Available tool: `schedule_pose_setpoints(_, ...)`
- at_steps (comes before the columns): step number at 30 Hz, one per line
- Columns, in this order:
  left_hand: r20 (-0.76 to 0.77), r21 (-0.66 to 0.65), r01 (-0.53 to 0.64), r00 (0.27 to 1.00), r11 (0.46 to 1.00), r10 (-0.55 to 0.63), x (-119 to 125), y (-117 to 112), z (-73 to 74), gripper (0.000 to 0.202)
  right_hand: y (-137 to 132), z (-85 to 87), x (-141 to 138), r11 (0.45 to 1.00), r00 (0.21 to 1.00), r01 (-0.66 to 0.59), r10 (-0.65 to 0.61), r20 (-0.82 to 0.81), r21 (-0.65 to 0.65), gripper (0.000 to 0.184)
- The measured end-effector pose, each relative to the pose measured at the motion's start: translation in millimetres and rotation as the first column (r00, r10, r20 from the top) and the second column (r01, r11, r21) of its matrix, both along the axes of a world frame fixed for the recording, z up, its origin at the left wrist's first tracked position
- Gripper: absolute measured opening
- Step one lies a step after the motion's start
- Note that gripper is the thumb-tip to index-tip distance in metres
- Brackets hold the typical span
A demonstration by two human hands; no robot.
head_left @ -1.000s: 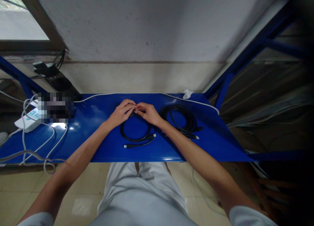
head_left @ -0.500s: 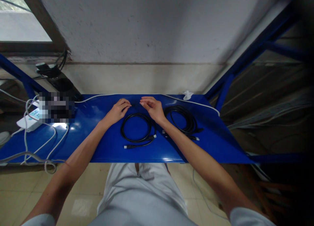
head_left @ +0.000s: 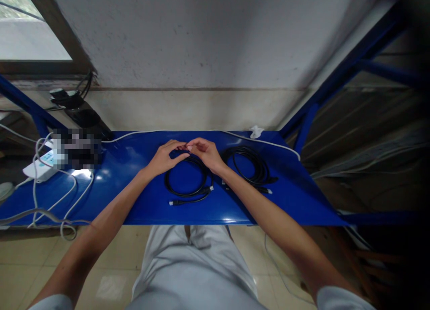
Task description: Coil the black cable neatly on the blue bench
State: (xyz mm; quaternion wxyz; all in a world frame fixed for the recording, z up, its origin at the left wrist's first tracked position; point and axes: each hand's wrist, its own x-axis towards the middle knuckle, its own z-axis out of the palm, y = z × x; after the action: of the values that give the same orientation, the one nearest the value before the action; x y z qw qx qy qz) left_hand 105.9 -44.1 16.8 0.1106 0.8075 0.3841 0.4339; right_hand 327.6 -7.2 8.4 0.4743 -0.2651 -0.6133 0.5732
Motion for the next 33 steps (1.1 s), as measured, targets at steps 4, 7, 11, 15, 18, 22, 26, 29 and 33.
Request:
schedule_pose_setpoints(4,0.108,-0.11,-0.025,0.994,0.994,0.037,7.3,-0.5,-7.5,0.036,-2.0,-0.7,0.0,0.999,0.998,-0.047,0.047,0.038,0.02,0.042)
schedule_pose_setpoints(7,0.209,-0.224,0.005,0.977,0.975,0.043,8.5,1.4,-10.5,0.038,-1.8,0.5,1.2,0.997,0.996,-0.067,0.065,0.053,0.03,0.043)
schedule_pose_setpoints(11,0.381,-0.331,0.101,0.924,0.938,0.034,9.4,2.8,-9.2,0.048,-2.6,3.4,2.4,0.996,0.996,-0.085,0.085,0.027,0.012,0.044)
schedule_pose_setpoints(15,0.47,-0.406,0.174,0.882,0.897,0.041,6.8,2.4,-5.9,0.045,-3.1,4.6,3.0,0.997,0.997,-0.074,0.074,0.01,-0.016,0.044)
schedule_pose_setpoints(18,0.487,-0.448,0.202,0.872,0.871,0.048,4.3,2.1,-4.4,0.044,-3.1,4.7,3.0,0.999,0.999,-0.042,0.042,0.033,-0.011,0.045)
schedule_pose_setpoints(22,0.514,-0.464,0.23,0.856,0.855,0.049,5.1,3.3,-5.4,0.049,-3.2,5.1,1.7,0.998,0.999,-0.046,0.046,-0.003,-0.033,0.045)
schedule_pose_setpoints(26,0.541,-0.449,0.184,0.834,0.874,0.102,7.4,5.8,-7.6,0.052,-2.6,3.2,0.1,0.993,0.999,-0.047,0.044,-0.031,-0.108,0.054)
schedule_pose_setpoints(29,0.557,-0.444,0.136,0.816,0.886,0.153,7.5,7.0,-8.4,0.052,-1.6,-0.2,0.2,0.989,0.999,-0.043,0.042,-0.008,-0.144,0.053)
schedule_pose_setpoints(33,0.556,-0.444,0.146,0.819,0.884,0.144,7.0,6.8,-8.6,0.053,-1.0,-1.3,1.5,0.995,0.998,-0.047,0.049,0.024,-0.094,0.04)
